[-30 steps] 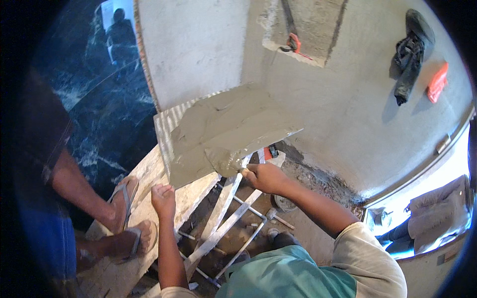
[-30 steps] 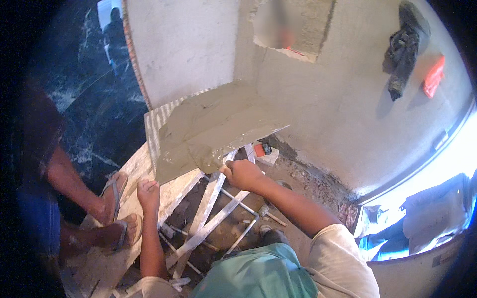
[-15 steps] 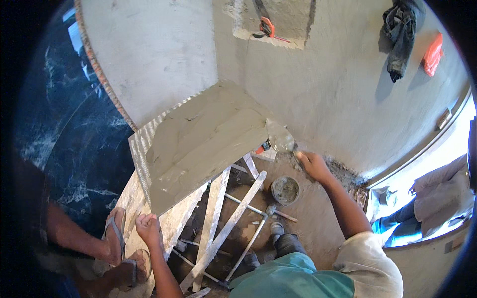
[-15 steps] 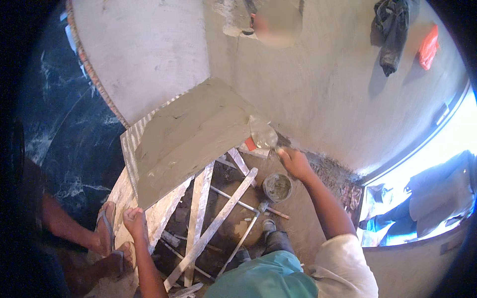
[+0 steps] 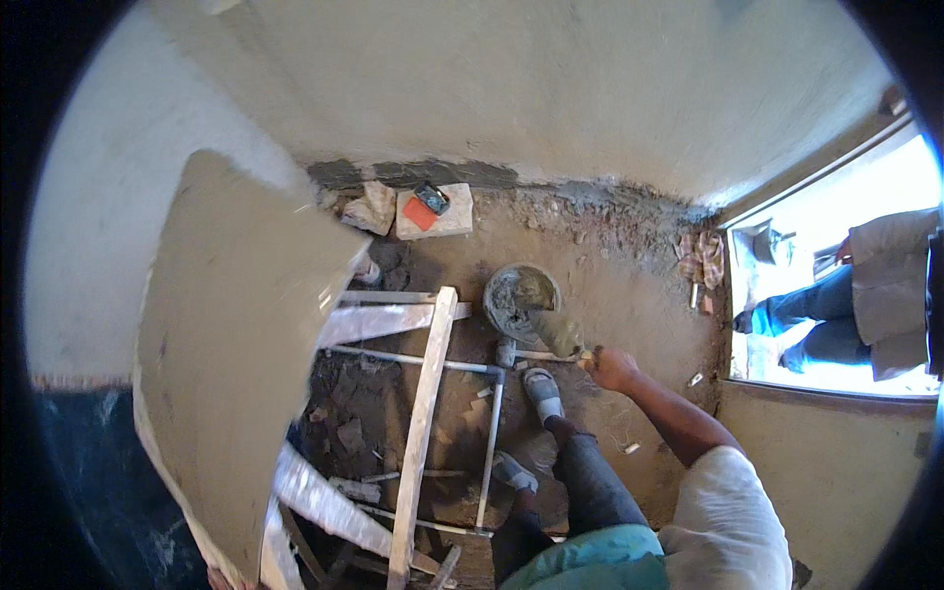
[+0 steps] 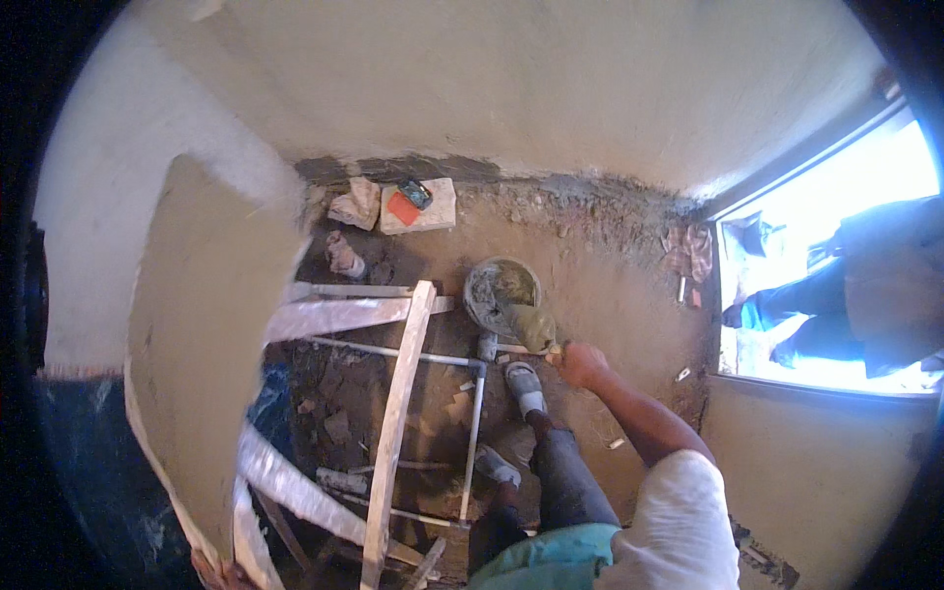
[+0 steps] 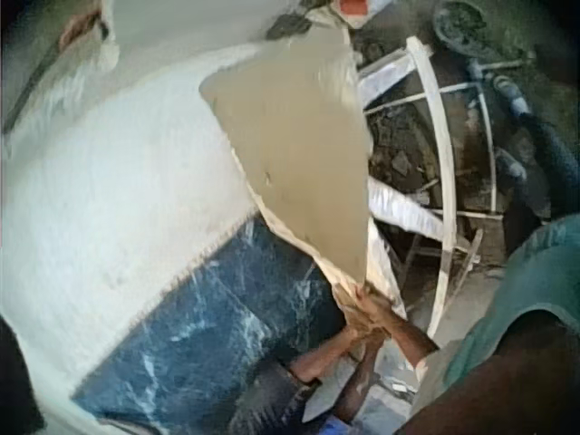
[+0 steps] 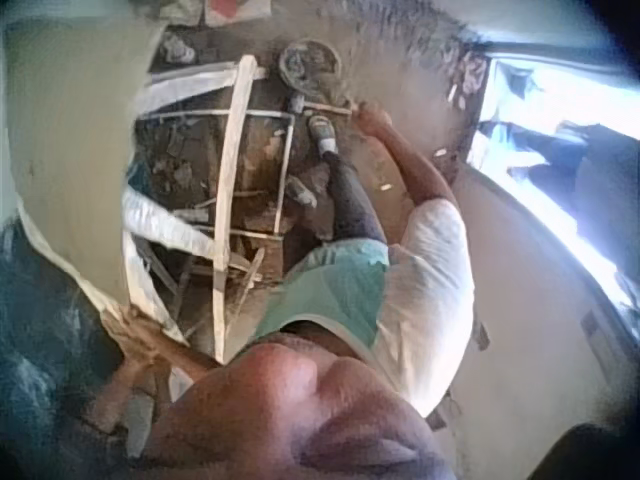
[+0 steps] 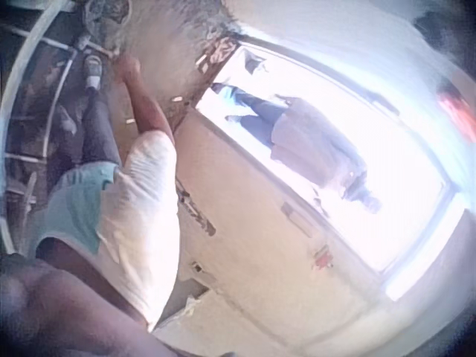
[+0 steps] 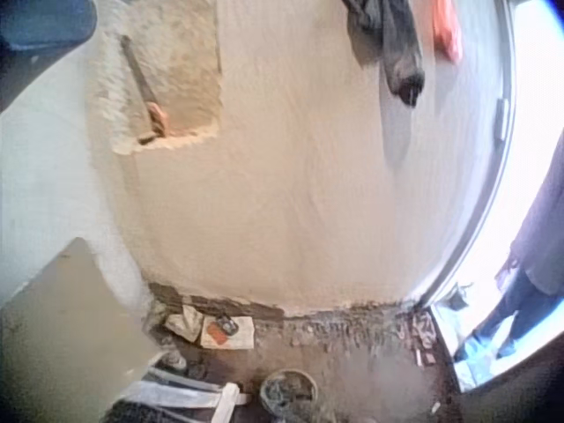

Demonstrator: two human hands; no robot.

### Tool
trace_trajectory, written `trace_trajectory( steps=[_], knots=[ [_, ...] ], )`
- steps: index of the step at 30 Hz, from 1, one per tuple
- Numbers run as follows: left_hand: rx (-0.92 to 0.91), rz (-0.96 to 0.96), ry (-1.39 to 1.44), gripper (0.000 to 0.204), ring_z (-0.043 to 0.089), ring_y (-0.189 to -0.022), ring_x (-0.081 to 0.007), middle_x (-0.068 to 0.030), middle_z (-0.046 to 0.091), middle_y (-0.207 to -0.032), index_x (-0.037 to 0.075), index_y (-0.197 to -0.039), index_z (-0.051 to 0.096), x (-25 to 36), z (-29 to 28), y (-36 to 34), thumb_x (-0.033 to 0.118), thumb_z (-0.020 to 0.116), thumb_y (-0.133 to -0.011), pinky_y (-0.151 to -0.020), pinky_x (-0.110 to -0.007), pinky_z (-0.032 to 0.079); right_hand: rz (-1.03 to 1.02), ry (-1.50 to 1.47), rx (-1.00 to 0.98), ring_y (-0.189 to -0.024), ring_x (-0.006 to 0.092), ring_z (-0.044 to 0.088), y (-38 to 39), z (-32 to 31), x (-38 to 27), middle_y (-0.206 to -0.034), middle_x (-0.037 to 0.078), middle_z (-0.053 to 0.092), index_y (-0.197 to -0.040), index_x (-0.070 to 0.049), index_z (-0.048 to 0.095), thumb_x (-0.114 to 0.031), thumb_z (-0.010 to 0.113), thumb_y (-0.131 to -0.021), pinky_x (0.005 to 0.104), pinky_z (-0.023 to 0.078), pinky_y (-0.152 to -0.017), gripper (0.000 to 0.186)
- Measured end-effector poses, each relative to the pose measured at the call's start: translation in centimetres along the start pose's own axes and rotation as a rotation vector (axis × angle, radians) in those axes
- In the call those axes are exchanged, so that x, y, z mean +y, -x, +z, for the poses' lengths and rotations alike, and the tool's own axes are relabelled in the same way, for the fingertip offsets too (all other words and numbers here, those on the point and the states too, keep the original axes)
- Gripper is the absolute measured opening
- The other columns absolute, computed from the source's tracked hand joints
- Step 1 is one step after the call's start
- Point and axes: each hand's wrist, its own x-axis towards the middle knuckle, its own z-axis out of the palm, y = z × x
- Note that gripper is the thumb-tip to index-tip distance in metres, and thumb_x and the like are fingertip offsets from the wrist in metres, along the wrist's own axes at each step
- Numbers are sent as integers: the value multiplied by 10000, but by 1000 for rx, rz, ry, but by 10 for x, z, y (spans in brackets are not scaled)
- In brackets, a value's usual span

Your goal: The person applies mortar onto the back of a tile using a trowel, spreading the mixture across the surface before another person assists in holding the tile.

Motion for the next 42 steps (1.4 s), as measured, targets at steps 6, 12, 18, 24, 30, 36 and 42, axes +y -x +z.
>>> trace_trajectory(
  steps=[6, 12, 18, 24, 30, 36, 42],
  knots=[
    [-106, 41, -202, 385, 501, -775, -111, -26, 521, -916, 3, -1217, 478, 40, 139, 6, 46, 563, -844, -673, -237, 431, -58, 352, 132, -937, 284, 681, -230, 61, 20, -1062, 158, 679, -990, -64, 703, -155, 552, -860, 406, 558, -757, 219],
    [-165, 41, -294, 363, 504, -768, -111, -25, 527, -905, 0, -1196, 494, 45, 230, -1, 45, 568, -843, -667, -233, 431, 42, 173, 64, -963, 293, 678, -362, 104, 16, -1057, 162, 682, -989, -39, 705, -156, 554, -863, 415, 558, -777, 229],
    [-151, 8, -342, 342, 506, -761, -111, -23, 533, -894, -3, -1174, 511, 40, 248, -1, 44, 573, -842, -662, -230, 431, -58, 41, -40, -972, 350, 656, -364, 126, 36, -1000, 202, 676, -954, -25, 694, -326, 588, -845, 451, 526, -826, 337],
    [-157, -5, -343, 321, 509, -754, -111, -21, 539, -883, -6, -1153, 527, 41, 245, -2, 42, 579, -840, -657, -227, 431, 94, -186, -131, -967, 384, 642, -346, 116, 21, -1016, 232, 663, -954, 19, 674, -437, 633, -828, 472, 508, -834, 475],
    [-172, 8, -335, 300, 511, -747, -111, -19, 546, -872, -9, -1132, 543, 42, 244, -1, 41, 584, -839, -652, -224, 431, 64, -255, -92, -935, 403, 640, -334, 158, 35, -963, 241, 665, -939, -1, 676, -474, 607, -843, 478, 505, -813, 487],
    [-177, -1, -303, 279, 514, -740, -111, -18, 552, -861, -12, -1110, 559, 41, 222, 10, 40, 590, -837, -646, -221, 431, -62, -504, 145, -924, 427, 624, -281, 157, 46, -936, 257, 654, -986, -24, 656, -470, 609, -846, 481, 491, -813, 470],
    [-128, 4, -186, 259, 516, -733, -111, -16, 558, -850, -15, -1089, 576, 45, 147, 21, 39, 595, -836, -641, -217, 431, -223, -633, 339, -780, 345, 656, -177, 115, 40, -854, 267, 643, -968, 27, 645, -410, 601, -889, 430, 491, -724, 446]
  ],
)
